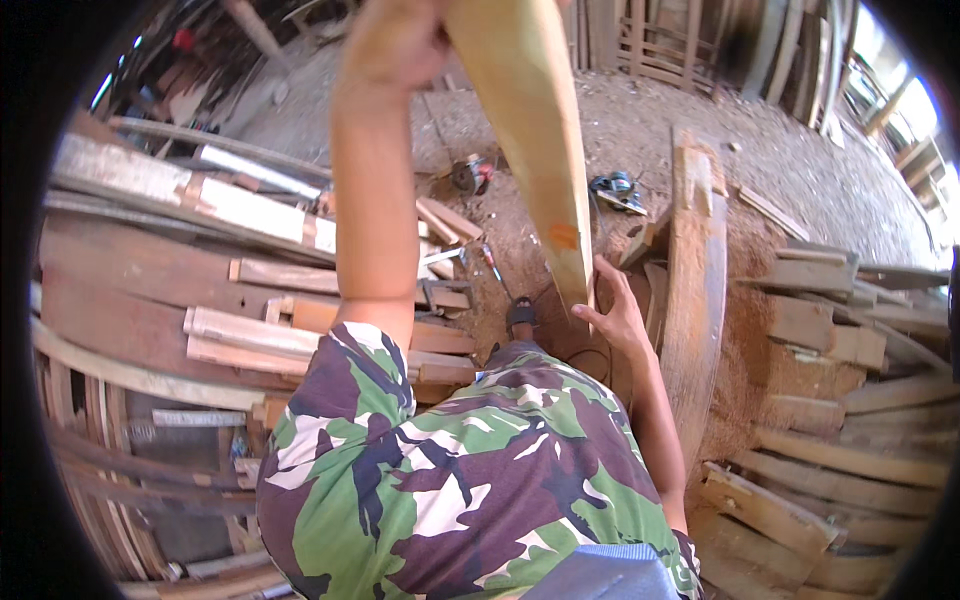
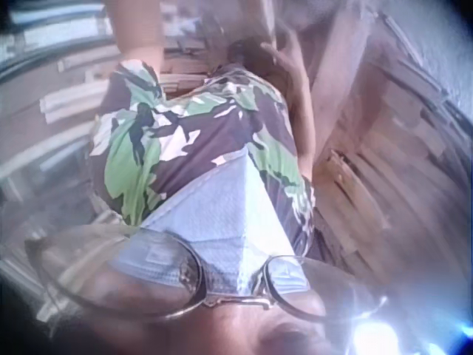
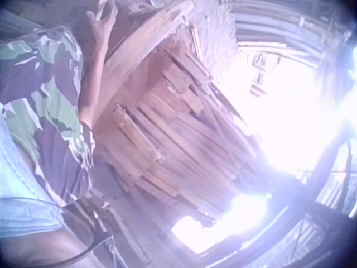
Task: The person uses a power router to carve a groove along the edge of a curved wooden board, then adjusts the router and repeats the process on the other side.
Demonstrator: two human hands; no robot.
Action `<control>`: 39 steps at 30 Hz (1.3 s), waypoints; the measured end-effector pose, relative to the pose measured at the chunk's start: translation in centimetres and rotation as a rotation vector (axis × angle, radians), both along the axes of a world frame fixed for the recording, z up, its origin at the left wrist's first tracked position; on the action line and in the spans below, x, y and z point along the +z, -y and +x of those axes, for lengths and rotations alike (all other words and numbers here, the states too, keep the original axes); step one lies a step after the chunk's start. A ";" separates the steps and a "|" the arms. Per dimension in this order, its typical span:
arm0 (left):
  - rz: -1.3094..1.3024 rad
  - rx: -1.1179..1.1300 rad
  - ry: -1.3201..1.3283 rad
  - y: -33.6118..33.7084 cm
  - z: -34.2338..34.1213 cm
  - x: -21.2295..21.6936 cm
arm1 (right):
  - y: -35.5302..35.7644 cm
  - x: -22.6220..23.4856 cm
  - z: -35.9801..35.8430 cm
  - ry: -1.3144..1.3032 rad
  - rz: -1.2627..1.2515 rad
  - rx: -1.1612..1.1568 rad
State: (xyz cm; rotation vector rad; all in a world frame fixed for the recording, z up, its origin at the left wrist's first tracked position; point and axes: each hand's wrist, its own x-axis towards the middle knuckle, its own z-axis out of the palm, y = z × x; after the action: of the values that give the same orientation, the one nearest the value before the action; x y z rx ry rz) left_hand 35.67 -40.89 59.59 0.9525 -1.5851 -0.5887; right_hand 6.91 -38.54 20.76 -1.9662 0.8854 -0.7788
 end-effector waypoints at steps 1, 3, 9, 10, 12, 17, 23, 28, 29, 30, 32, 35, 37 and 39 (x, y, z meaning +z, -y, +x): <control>-0.023 -0.031 -0.014 0.3 -0.6 1.8 | -0.1 0.6 -0.6 -0.010 -0.058 0.083; -0.043 -0.089 -0.068 1.6 -1.4 4.0 | -1.7 3.6 -1.4 0.101 -0.134 0.135; 0.017 -0.291 -0.339 12.8 -4.6 0.5 | -6.4 7.8 -5.2 0.100 0.037 -0.270; 0.046 -0.293 -0.377 14.0 -4.6 -0.5 | -7.0 7.7 -6.0 0.083 0.013 -0.340; 0.153 -0.299 -0.469 16.9 -4.5 -4.8 | -8.7 8.1 -8.7 0.007 0.062 -0.465; 0.802 -0.508 -0.910 18.2 -5.1 -26.1 | -15.8 4.1 -17.0 -0.155 0.209 -0.720; 1.371 -0.560 -0.733 8.4 -19.6 -43.9 | -27.5 -1.3 -20.9 -0.277 0.510 -0.940; 1.447 -0.626 -0.339 5.0 -30.4 -49.5 | -36.3 -5.6 -23.8 -0.323 0.643 -1.024; 1.465 -0.651 -0.320 4.1 -31.2 -50.5 | -37.6 -6.2 -24.7 -0.328 0.666 -1.042; 1.482 -0.682 -0.295 3.5 -32.1 -50.9 | -37.9 -5.7 -25.3 -0.387 0.684 -1.063; 1.498 -0.723 -0.287 2.6 -34.0 -51.8 | -38.9 -4.7 -26.8 -0.506 0.727 -1.098; 1.477 -0.762 -0.340 2.5 -36.3 -53.2 | -38.7 -5.0 -30.0 -0.442 0.611 -1.069; 1.472 -0.451 -0.086 2.2 -38.4 -51.9 | -38.4 -6.3 -33.2 -0.480 0.710 -0.961; 1.421 -0.361 0.007 2.3 -38.1 -51.1 | -37.7 -9.0 -32.8 -0.883 0.638 -0.960</control>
State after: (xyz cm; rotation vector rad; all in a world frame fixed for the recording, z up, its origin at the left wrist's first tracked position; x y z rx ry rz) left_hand -2.46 -43.20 8.49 1.6345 -1.1935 -2.0965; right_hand -25.93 -0.85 11.72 -1.1785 2.3393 0.0156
